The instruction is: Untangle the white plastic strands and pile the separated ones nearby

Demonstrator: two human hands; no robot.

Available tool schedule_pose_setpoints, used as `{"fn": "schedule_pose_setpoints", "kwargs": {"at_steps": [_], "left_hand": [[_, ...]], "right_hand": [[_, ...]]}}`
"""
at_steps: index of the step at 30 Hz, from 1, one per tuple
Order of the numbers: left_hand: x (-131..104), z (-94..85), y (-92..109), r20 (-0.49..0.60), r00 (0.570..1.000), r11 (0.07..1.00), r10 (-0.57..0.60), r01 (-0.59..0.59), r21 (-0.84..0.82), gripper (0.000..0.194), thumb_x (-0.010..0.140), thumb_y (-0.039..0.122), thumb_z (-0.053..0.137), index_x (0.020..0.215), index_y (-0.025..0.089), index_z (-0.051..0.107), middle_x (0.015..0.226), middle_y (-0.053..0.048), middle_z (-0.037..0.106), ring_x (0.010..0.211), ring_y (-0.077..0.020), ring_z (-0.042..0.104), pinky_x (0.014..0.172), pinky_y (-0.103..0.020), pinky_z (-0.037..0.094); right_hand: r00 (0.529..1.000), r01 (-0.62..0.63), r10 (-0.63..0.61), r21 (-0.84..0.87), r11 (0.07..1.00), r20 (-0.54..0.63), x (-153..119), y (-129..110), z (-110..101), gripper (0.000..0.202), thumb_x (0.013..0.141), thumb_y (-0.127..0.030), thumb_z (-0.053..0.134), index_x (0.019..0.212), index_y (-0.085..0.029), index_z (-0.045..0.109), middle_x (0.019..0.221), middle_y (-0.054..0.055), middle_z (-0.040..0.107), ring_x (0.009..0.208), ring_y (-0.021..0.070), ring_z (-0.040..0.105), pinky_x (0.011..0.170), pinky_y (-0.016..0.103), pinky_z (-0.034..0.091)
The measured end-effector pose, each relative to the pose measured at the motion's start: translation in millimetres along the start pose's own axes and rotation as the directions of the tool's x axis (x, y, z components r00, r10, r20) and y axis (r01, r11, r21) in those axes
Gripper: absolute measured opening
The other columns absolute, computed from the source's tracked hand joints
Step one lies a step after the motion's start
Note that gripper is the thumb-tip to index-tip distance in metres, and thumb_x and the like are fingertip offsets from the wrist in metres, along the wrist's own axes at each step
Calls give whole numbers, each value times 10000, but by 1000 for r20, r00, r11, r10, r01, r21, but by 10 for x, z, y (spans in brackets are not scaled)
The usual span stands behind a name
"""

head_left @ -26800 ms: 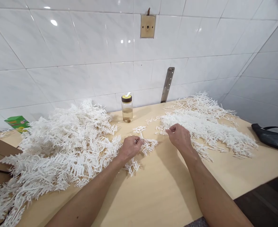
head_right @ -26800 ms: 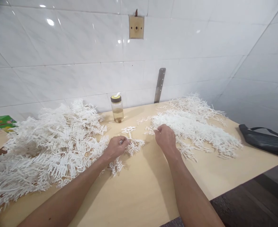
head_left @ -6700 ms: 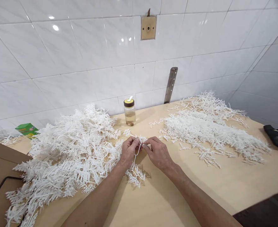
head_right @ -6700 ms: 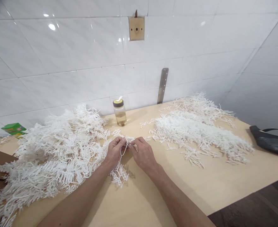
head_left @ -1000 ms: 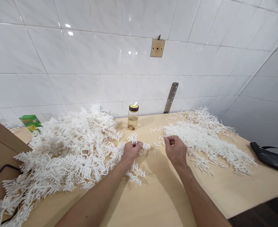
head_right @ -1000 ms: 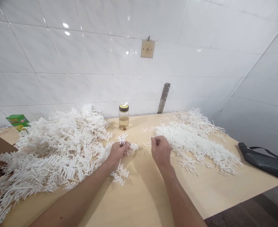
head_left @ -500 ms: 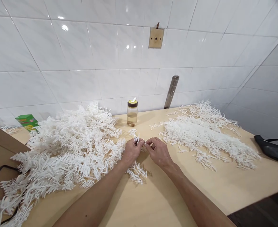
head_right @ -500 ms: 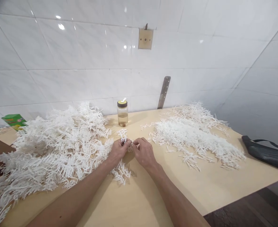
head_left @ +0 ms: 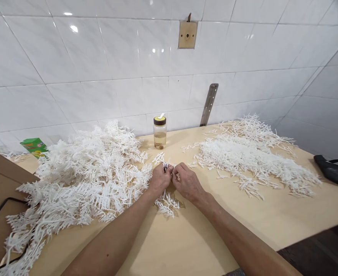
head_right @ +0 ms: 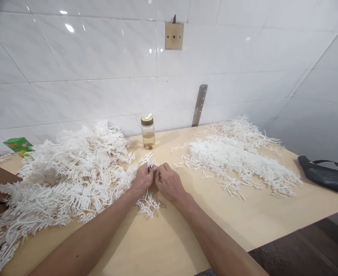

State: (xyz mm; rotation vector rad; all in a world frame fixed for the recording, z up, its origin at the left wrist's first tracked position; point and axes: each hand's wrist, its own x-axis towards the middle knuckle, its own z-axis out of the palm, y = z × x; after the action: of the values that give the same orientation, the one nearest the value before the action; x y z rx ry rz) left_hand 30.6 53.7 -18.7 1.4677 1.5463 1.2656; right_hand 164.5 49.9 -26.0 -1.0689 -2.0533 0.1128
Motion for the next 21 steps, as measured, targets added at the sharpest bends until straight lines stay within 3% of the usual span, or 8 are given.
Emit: {"fn": "schedule_pose_setpoints", "kwargs": {"at_steps": [5, 9, 11, 15, 21], "left_hand": [[-13, 18, -3, -34, 999, 1000, 19, -19, -1, 183, 810, 312, 582, 687, 179, 552, 644, 5, 582, 623, -134, 516, 591, -251, 378], [-19, 35, -3, -22, 1000, 997, -15, 13, -76, 209, 829, 353, 580, 720, 176, 570, 589, 13, 566, 553, -125, 513, 536, -242, 381], [-18, 34, 6, 50, 998, 982, -32, 40, -187, 228, 834, 386, 579, 756, 172, 574, 544, 30, 539, 473, -113, 490, 487, -235, 375], [-11, 11, 16, 97, 994, 940, -40, 71, -334, 248, 783, 401, 643, 802, 160, 587, 523, 55, 509, 402, -85, 451, 425, -211, 350], [1, 14, -52, 61, 998, 955, -29, 46, -294, 213, 789, 360, 626, 871, 170, 579, 555, 61, 514, 416, -78, 441, 426, -203, 379]], "right_hand": [[997, -25, 27, 33, 999, -74, 7, -36, 22, 122, 851, -155, 455, 751, -217, 482, 795, 42, 553, 701, 165, 522, 639, 276, 418], [949, -271, 294, 180, 946, -113, 40, 22, 14, 97, 803, -227, 525, 707, -210, 518, 683, 17, 582, 619, 160, 534, 604, 283, 426], [913, -381, 405, 261, 887, -42, 54, 66, -4, 132, 803, -283, 551, 701, -202, 576, 663, 14, 628, 602, 162, 560, 594, 282, 436], [901, -425, 424, 376, 823, 90, 68, 105, -48, 233, 825, -364, 564, 704, -196, 671, 721, 31, 711, 661, 177, 627, 624, 279, 464], [885, -464, 398, 399, 791, 239, 80, 33, -121, 344, 838, -443, 546, 610, -198, 624, 570, -4, 623, 463, 134, 529, 426, 229, 375]]}}
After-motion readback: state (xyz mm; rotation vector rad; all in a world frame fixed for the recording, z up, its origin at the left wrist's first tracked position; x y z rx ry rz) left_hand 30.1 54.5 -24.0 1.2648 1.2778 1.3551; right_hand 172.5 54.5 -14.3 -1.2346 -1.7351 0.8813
